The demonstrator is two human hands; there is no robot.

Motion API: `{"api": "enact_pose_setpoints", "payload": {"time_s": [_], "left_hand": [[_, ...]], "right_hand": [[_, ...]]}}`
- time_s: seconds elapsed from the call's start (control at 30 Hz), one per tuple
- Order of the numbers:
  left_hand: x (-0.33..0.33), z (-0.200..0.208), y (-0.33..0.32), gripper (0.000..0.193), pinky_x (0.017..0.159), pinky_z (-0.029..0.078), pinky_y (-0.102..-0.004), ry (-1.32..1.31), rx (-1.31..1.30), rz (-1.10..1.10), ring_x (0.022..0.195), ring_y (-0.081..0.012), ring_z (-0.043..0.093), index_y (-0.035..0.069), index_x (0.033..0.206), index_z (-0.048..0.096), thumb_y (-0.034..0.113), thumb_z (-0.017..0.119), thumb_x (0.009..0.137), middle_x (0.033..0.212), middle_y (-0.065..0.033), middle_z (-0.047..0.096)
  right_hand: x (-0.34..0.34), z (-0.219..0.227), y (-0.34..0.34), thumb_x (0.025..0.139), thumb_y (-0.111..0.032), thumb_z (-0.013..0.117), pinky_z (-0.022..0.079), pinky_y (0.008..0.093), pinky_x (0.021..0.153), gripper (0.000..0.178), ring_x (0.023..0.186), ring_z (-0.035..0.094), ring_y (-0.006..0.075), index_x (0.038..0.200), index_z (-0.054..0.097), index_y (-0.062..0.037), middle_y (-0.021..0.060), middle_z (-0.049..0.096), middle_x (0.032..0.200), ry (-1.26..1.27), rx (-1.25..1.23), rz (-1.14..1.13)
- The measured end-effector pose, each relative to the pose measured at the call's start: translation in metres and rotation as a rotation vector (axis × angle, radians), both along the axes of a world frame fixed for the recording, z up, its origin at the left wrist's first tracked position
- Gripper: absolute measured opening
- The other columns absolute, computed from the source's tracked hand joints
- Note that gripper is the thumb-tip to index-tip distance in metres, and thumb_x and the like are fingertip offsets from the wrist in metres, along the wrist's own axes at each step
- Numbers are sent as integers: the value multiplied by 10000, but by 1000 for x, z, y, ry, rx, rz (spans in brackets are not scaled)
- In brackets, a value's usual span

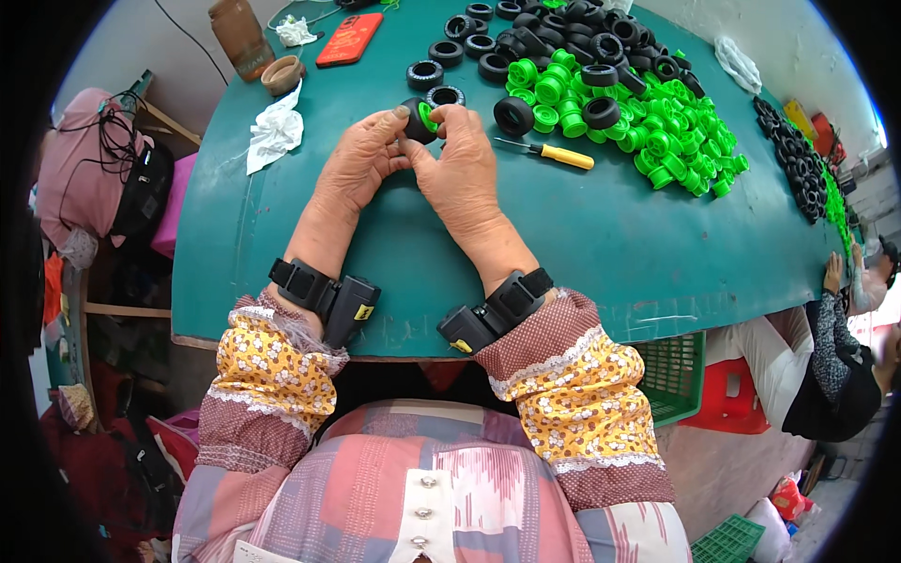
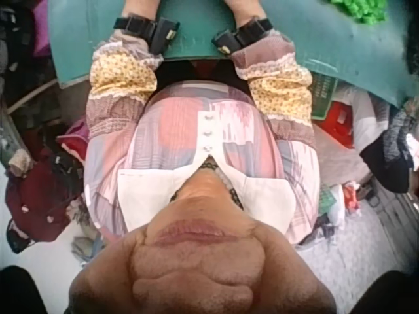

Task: The person sits at a green table and assembles small black and green plastic components. They pick up a black ring and a green insert, press them together, and use a small yellow-handled tool to adjust the fit. The person repeats this process for multiple units, placing the finished assemblies on the table.

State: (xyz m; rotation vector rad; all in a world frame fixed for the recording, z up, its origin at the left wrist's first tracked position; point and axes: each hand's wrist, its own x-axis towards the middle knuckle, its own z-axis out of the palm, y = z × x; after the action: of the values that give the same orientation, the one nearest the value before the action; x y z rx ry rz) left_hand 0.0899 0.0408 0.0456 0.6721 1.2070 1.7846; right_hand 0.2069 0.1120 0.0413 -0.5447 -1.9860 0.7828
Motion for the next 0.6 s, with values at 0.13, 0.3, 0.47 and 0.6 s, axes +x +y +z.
{"api": "enact_pose_setpoints", "payload": {"time_s": [0.13, 0.3, 0.47, 0.6], "left_hand": [[-7, 0, 0, 306, 598, 497, -250, -144, 72, -56, 731, -126, 587, 11, 1056, 561, 224, 588, 837, 897, -61, 607], [-6, 6, 1, 283, 649, 521, -263, -152, 100, -45, 789, -153, 616, 14, 1092, 545, 139, 551, 839, 934, -76, 615], [-6, 1, 3, 261, 659, 517, -264, 6, 21, 28, 791, -158, 625, 16, 1035, 573, 141, 597, 807, 914, -80, 623], [-22, -8, -3, 238, 643, 508, -253, -35, -19, 109, 733, -205, 648, 5, 990, 586, 151, 606, 803, 845, -97, 641]], "right_hand": [[-1, 1, 0, 734, -122, 672, 466, 324, 630, 280, 727, 553, 221, 970, 547, -39, 96, 532, 866, 9, -87, 94], [0, 4, -7, 749, -78, 631, 481, 316, 660, 229, 733, 583, 218, 960, 566, -16, 106, 547, 897, 71, -139, 197], [2, 2, -4, 763, -62, 582, 469, 359, 624, 158, 714, 592, 269, 914, 568, -18, 126, 561, 790, 95, -186, 184], [10, 3, 10, 764, -84, 574, 471, 377, 656, 115, 726, 576, 308, 851, 583, -8, 154, 580, 806, 38, -91, 161]]}}
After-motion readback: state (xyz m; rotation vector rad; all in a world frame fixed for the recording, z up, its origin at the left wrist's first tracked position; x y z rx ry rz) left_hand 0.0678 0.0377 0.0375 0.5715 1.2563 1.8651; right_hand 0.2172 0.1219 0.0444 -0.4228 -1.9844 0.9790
